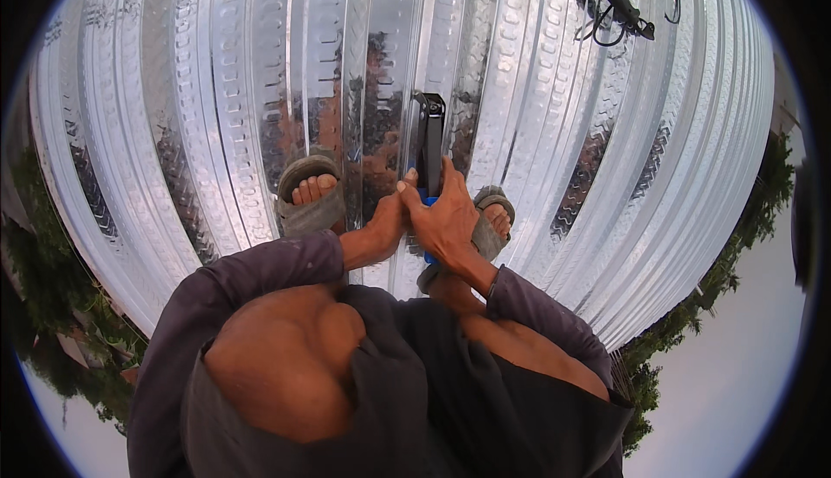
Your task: The person is installing translucent corrugated roof panels on a metal roof. They use a power drill to secure the panels with screws and a manual seaming tool to join the edges of the panels together.
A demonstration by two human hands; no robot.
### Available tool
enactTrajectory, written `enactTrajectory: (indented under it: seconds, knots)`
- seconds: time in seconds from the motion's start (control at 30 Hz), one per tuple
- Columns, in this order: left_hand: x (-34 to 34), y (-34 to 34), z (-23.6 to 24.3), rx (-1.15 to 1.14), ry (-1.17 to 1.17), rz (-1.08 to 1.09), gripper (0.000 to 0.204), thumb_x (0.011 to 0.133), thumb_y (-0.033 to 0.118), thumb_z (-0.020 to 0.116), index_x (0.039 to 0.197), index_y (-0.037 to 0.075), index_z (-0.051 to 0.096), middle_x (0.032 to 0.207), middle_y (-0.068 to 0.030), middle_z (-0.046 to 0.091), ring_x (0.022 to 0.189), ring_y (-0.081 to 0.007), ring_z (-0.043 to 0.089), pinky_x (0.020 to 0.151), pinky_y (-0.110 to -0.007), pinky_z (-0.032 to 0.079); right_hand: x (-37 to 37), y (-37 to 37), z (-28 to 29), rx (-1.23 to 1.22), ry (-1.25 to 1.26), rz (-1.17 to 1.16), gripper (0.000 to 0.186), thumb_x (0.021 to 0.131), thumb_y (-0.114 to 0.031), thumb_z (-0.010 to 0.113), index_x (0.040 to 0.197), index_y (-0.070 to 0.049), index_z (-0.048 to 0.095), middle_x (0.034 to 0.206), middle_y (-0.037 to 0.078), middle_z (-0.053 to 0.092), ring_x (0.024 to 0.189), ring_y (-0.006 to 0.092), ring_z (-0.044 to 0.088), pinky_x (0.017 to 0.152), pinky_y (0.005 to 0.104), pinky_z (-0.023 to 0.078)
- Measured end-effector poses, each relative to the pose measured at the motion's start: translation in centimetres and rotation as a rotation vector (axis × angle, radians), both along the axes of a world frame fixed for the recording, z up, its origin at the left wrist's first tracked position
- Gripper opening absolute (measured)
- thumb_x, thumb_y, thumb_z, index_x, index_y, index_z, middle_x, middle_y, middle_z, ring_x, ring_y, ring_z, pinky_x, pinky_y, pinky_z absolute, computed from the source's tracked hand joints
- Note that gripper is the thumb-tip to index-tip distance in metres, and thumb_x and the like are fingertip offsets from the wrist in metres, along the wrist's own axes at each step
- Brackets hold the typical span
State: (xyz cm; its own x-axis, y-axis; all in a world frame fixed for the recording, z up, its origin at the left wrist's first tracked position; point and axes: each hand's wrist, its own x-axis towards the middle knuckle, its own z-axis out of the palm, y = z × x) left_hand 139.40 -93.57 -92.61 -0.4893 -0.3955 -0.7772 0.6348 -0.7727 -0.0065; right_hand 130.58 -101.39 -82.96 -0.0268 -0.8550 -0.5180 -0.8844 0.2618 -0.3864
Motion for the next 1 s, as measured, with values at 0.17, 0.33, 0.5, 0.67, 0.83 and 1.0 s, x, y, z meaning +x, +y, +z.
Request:
enactTrajectory:
  seconds: [0.17, 0.33, 0.5, 0.67, 0.83, 1.0]
  knots:
    - [0.4, -0.2, 0.2, 0.065, 0.001, -0.003, 0.053, 0.109, 0.056, 0.035, 0.129, 0.012, 0.056, 0.118, -0.0062, 0.063, 0.111, -0.0172, 0.059, 0.102, -0.037, 0.045, -0.6, 0.3, -1.3, 0.147, -0.310, -0.133, 0.077, 0.083, -0.038, 0.079, 0.137, 0.007, 0.050, 0.108, 0.024, 0.069, 0.094, 0.0411, 0.069, 0.083, 0.0475, 0.054]
    - [0.4, -0.5, 0.6, 0.082, -0.048, -0.021, 0.052, 0.110, 0.052, 0.033, 0.131, 0.010, 0.055, 0.124, -0.0064, 0.060, 0.116, -0.0187, 0.057, 0.105, -0.039, 0.044, -1.8, 1.6, -4.3, -0.008, -0.284, -0.057, 0.066, 0.085, -0.035, 0.079, 0.131, 0.007, 0.055, 0.107, 0.021, 0.069, 0.094, 0.0398, 0.070, 0.079, 0.0460, 0.055]
    - [0.0, -0.8, 1.3, 0.077, -0.051, 0.009, 0.050, 0.111, 0.049, 0.031, 0.132, 0.009, 0.052, 0.126, -0.0070, 0.060, 0.118, -0.0203, 0.057, 0.105, -0.040, 0.044, -1.6, 2.2, -6.5, -0.121, -0.225, 0.014, 0.058, 0.085, -0.030, 0.077, 0.126, 0.005, 0.058, 0.106, 0.021, 0.069, 0.094, 0.0403, 0.070, 0.077, 0.0454, 0.055]
    - [0.3, -1.3, 2.7, -0.121, -0.077, -0.044, 0.047, 0.109, 0.046, 0.038, 0.131, 0.009, 0.055, 0.124, -0.0062, 0.060, 0.117, -0.0183, 0.057, 0.102, -0.036, 0.045, -0.7, 0.3, -2.6, -0.051, -0.111, 0.047, 0.044, 0.086, -0.027, 0.073, 0.114, 0.005, 0.062, 0.101, 0.025, 0.069, 0.088, 0.0447, 0.069, 0.074, 0.0485, 0.055]
    - [0.7, -0.7, 1.5, -0.244, -0.264, -0.300, 0.045, 0.108, 0.045, 0.041, 0.131, 0.009, 0.055, 0.123, -0.0064, 0.061, 0.112, -0.0171, 0.058, 0.097, -0.034, 0.047, -1.1, -3.5, 1.8, 0.395, -0.228, -0.076, 0.048, 0.084, -0.031, 0.071, 0.097, 0.014, 0.066, 0.090, 0.033, 0.069, 0.087, 0.0496, 0.070, 0.078, 0.0521, 0.055]
    - [-0.2, -1.8, 3.4, 0.016, -0.045, -0.071, 0.035, 0.109, 0.032, 0.039, 0.131, 0.008, 0.052, 0.126, -0.0080, 0.061, 0.118, -0.0183, 0.058, 0.100, -0.038, 0.047, -1.0, -6.5, 3.8, 0.446, -0.243, -0.102, 0.052, 0.082, -0.033, 0.072, 0.088, 0.018, 0.064, 0.085, 0.036, 0.068, 0.084, 0.0504, 0.070, 0.077, 0.0525, 0.054]
